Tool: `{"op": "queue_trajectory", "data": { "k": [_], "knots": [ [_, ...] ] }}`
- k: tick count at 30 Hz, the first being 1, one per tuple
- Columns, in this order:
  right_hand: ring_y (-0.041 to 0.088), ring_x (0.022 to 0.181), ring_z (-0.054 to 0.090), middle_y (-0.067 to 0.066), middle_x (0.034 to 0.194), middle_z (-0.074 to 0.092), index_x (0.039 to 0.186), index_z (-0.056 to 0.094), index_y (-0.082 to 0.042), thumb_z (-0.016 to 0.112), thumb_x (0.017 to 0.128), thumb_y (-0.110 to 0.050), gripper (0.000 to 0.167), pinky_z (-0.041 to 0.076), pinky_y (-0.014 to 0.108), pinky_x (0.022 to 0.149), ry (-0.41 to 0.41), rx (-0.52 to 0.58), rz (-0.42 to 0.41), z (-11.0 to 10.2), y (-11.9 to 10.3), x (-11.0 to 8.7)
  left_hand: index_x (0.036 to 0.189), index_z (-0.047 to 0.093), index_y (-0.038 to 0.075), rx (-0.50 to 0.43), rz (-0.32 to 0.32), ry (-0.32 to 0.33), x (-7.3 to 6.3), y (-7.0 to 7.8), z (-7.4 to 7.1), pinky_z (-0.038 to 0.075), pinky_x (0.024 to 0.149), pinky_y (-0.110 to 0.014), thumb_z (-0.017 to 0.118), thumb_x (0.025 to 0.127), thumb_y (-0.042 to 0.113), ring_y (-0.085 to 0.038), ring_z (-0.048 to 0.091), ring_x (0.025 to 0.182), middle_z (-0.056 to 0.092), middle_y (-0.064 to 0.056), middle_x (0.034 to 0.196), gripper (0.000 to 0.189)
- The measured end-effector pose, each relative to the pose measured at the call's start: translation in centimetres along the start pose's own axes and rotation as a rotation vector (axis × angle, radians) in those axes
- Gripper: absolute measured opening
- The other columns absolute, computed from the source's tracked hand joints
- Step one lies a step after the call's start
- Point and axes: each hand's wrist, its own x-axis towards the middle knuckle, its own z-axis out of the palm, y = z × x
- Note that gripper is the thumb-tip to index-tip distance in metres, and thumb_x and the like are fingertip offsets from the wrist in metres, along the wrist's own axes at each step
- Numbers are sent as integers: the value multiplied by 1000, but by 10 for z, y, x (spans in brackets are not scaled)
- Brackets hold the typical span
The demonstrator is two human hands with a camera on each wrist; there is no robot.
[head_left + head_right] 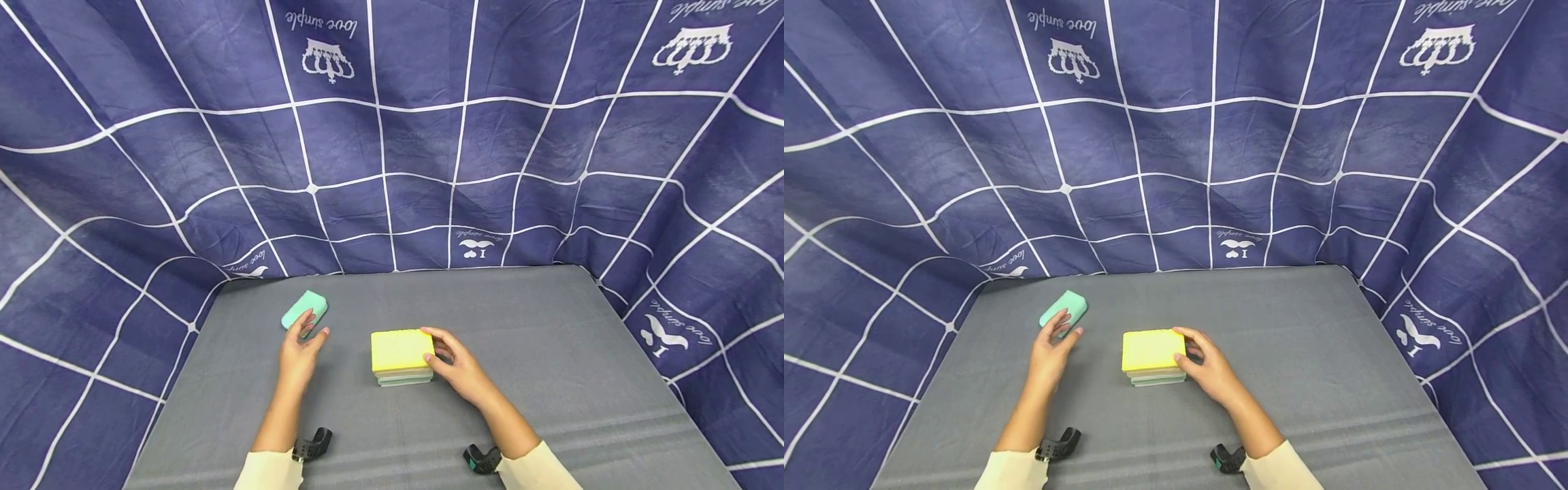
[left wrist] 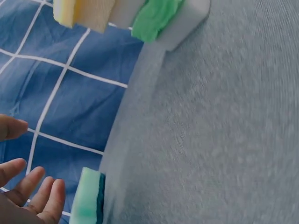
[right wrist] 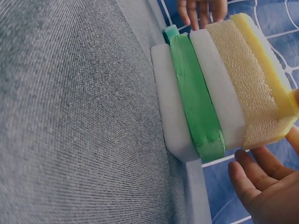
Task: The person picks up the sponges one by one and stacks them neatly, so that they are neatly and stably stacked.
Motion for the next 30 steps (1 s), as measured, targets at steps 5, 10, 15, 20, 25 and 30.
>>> {"op": "queue_trajectory", "data": {
  "k": [5,10,15,20,25,30],
  "knots": [
    [28,135,54,5,148,54,145,53,-20,68,98,-24,49,43,48,111,4,-8,8,0,0,0,148,49,7,15,-16,29,7,-8,-5,40,81,-5,72,92,9,-32,48,136,52,-15,147,60],
    [27,135,54,5,148,55,144,54,-22,69,98,-24,49,43,48,110,6,-3,10,0,0,0,148,50,9,63,-29,71,15,-16,-9,40,79,-3,72,91,11,-32,50,136,52,-14,147,60],
    [28,135,54,6,148,55,144,54,-22,69,98,-24,49,44,47,110,7,0,8,0,0,0,148,51,10,102,-51,91,20,-20,-13,39,77,-3,72,91,13,-34,50,134,50,-14,148,61],
    [28,135,54,6,147,55,145,53,-16,69,97,-23,51,44,45,110,9,1,9,0,1,1,149,49,11,156,-92,93,23,-21,-16,45,94,-26,71,91,15,-37,53,129,48,-17,148,62],
    [28,134,54,6,147,56,145,54,-16,70,97,-22,51,44,47,110,15,0,12,1,2,1,148,51,10,204,-85,113,27,-24,-19,40,110,-51,72,89,14,-42,46,133,43,-22,152,63],
    [26,134,54,5,147,56,143,54,-22,70,97,-23,49,45,47,110,19,-14,13,1,3,1,146,53,10,283,-76,131,30,-29,-22,29,117,-55,73,86,15,-45,36,140,42,-22,155,63]
  ]
}}
